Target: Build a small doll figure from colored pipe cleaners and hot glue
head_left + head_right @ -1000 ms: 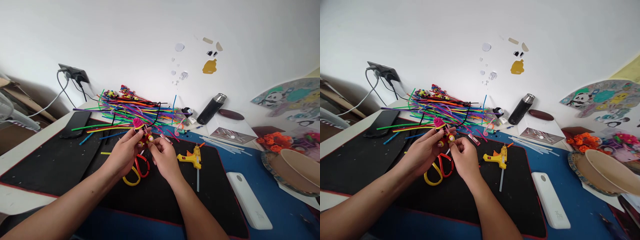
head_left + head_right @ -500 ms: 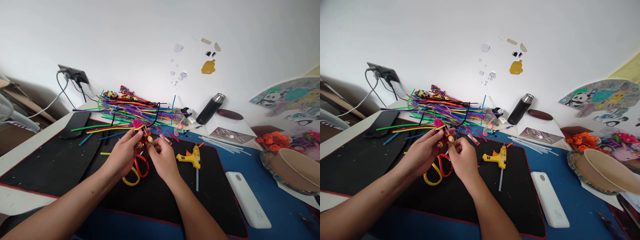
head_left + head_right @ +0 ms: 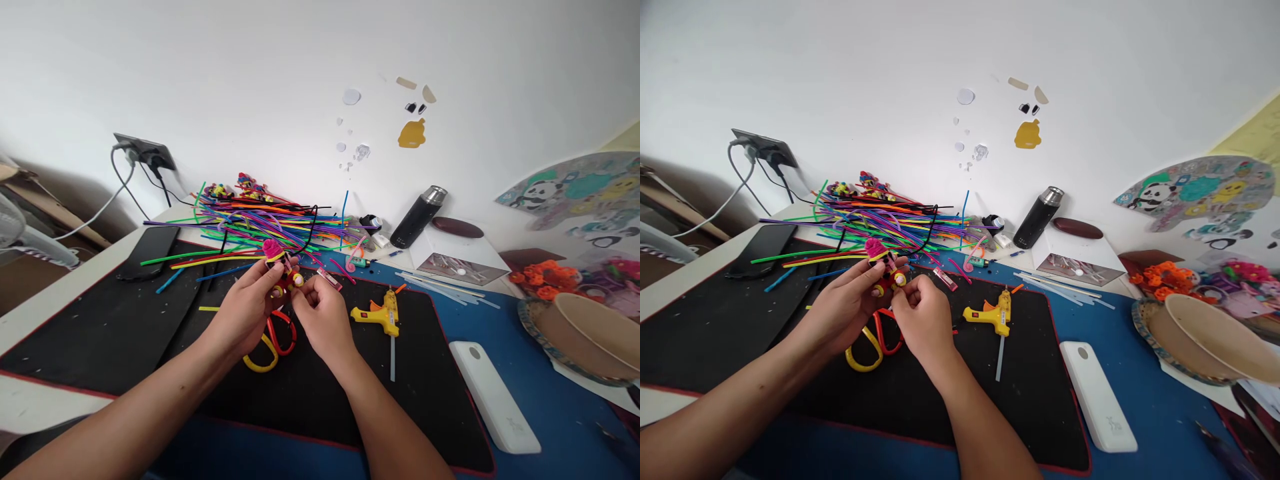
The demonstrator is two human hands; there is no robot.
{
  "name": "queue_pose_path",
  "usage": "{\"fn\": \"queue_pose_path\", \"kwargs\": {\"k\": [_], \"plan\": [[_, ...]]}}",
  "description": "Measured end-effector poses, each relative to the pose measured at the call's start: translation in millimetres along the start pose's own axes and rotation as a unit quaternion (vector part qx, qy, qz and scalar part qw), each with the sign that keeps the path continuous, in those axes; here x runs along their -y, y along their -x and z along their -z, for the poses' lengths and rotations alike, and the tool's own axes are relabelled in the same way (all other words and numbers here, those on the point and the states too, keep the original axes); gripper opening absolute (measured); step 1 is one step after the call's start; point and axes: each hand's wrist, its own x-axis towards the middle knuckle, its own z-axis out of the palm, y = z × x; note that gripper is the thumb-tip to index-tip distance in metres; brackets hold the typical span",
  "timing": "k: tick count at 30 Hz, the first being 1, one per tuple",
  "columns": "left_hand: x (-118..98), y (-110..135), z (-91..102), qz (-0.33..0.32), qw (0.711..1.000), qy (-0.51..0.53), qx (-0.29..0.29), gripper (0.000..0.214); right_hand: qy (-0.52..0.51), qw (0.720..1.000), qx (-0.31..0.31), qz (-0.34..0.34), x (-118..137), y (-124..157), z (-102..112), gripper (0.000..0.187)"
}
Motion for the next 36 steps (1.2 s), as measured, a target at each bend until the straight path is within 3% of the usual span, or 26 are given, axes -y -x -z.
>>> {"fn": "queue_pose_path", "kwargs": {"k": [20, 36], "plan": [[-2.4, -0.1, -0.4, 0.010, 1.000, 0.015, 0.001, 0.029, 0.000, 1.000, -0.002, 0.003, -1.7, -0.7, -0.6, 0.018], [-3.2, 1.6, -2.6, 0.017, 0.999, 0.030, -0.015, 0.035, -0.008, 1.000, -0.002, 0.028, -6.5, -2.6, -2.3, 0.028]]}}
